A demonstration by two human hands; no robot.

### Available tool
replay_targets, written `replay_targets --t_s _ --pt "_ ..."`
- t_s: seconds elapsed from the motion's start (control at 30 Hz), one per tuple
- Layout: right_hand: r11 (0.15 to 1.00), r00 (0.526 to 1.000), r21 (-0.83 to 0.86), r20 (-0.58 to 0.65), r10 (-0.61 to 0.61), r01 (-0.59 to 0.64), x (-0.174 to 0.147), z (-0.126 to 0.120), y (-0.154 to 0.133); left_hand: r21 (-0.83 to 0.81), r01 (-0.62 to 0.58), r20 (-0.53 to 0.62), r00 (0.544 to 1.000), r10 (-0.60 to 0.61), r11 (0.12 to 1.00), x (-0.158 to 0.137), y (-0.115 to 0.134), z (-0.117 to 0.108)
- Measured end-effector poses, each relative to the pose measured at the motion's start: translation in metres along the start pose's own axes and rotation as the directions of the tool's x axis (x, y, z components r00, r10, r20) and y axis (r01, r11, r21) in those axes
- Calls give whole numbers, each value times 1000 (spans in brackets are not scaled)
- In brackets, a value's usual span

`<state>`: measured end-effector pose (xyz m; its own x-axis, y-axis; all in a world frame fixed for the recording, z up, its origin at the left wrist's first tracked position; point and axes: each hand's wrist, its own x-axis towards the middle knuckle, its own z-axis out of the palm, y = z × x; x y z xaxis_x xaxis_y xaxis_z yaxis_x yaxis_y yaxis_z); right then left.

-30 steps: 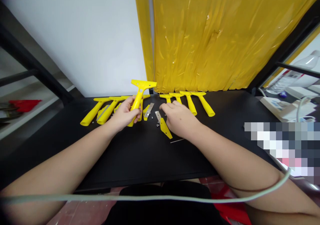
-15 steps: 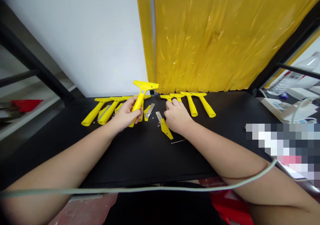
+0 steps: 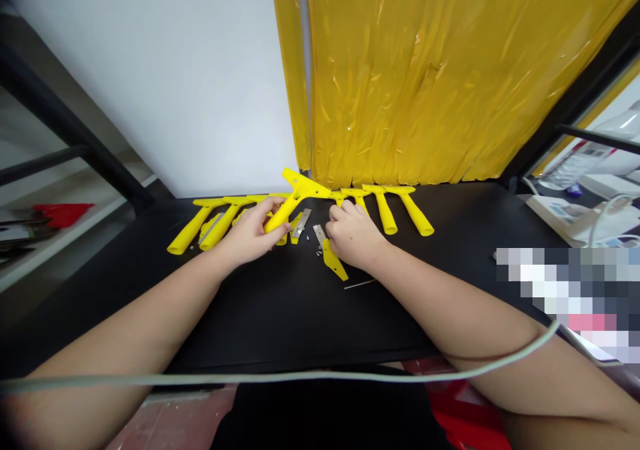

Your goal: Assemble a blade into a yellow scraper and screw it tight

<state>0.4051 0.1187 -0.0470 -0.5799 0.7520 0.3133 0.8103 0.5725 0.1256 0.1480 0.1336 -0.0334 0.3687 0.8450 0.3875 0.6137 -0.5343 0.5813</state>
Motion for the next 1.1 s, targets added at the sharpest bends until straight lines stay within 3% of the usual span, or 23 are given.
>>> replay_targets --t_s 0.13,0.23,0.33,0.43,0.53,0.63,0.8,0.9,0.97,1.03,1.1 --pt "994 995 101 -91 41 -32 -3 -8 8 66 -41 27 999 40 997 -1 -1 -7" --pt "948 971 299 -168 168 -112 -6 -15 18 99 -59 51 997 54 993 -2 -2 -12" --pt "805 919 580 -240 314 -123 -7 -16 27 118 -83 93 993 72 990 -3 -3 -16" --pt "614 893 787 -228 389 -66 -6 -11 31 117 -134 116 986 120 984 -3 -1 -16" --pt "485 899 873 -171 403 -51 -4 -6 28 124 -166 124 981 151 978 -3 1 -16" --pt "443 916 896 -149 373 -35 -2 -6 23 143 -181 132 978 163 973 -3 2 -16" --pt "453 930 891 -138 342 -34 -2 -9 21 175 -200 122 976 181 964 -2 1 -14" --pt "594 927 804 -227 297 7 -5 -17 27 214 -202 84 979 188 956 -2 0 -14" --pt "718 956 696 -219 195 13 -9 -27 30 236 -191 54 982 184 953 -2 -1 -16" --pt "791 997 611 -64 31 14 -13 -37 31 248 -176 30 984 174 953 -1 -1 -17" --pt "827 984 562 150 -91 -9 -17 -43 29 257 -159 19 987 160 953 -1 -1 -17"
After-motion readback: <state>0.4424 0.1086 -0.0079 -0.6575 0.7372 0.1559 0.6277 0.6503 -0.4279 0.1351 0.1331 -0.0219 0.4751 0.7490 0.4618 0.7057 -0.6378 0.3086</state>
